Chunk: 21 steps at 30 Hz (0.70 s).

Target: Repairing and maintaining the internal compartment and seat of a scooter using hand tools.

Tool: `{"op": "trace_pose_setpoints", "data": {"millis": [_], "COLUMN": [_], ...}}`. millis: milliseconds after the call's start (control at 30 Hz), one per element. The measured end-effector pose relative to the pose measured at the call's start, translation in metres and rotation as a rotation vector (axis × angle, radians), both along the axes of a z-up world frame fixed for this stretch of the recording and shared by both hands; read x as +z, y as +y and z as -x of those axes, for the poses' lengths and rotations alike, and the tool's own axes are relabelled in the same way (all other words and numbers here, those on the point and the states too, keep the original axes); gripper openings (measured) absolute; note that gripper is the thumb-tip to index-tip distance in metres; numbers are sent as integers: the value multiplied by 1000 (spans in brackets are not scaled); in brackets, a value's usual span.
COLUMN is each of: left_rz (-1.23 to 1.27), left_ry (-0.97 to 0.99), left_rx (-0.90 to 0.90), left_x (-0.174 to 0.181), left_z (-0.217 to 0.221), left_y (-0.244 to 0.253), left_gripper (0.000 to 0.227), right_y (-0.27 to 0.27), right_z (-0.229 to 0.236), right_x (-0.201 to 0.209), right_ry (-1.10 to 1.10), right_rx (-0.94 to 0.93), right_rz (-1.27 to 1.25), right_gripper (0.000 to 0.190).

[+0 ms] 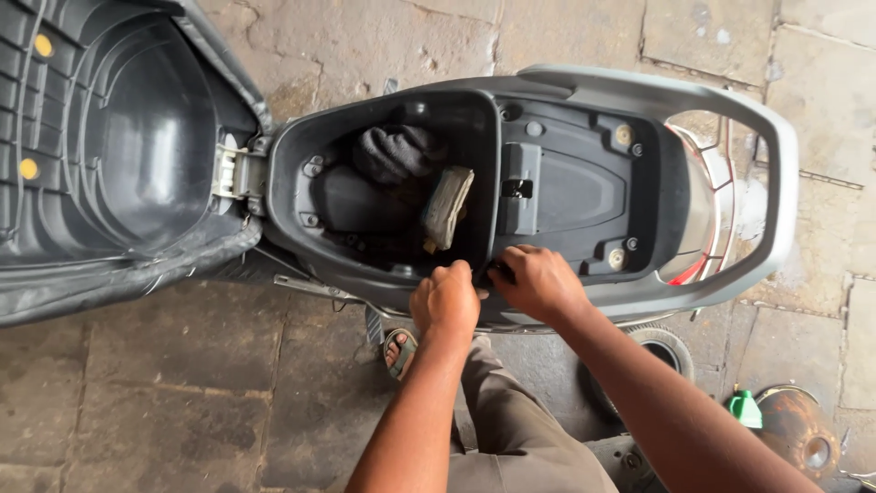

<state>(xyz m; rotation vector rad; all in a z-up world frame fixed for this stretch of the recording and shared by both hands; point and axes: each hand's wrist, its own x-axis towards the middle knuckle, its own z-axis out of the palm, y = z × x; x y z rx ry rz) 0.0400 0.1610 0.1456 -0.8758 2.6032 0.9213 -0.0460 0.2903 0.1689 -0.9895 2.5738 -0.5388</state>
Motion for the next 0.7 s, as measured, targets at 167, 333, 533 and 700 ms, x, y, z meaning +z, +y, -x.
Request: {"op": "trace_pose_setpoints", "data": {"millis": [167, 333, 533, 700], "left_rz": [-30, -32, -9, 16], "left_ry": [-21, -11, -33, -48], "left_rx": [-4, 1, -29, -44], "left_x": [7, 3, 10, 8], "left_z": [-1, 0, 0, -1], "left_y": [-1, -1, -1, 0], "left_gripper": [14, 8, 6, 9], "right_y": [2, 1, 2, 1], "right_z": [1, 1, 1, 0], "right_x": [-9, -2, -10, -6], "right_ry": [-6, -21, 11, 5], "right_rx": [11, -20, 10, -7], "right_rz": [-89, -51, -152, -58], "right_gripper": [22, 24, 30, 21]}}
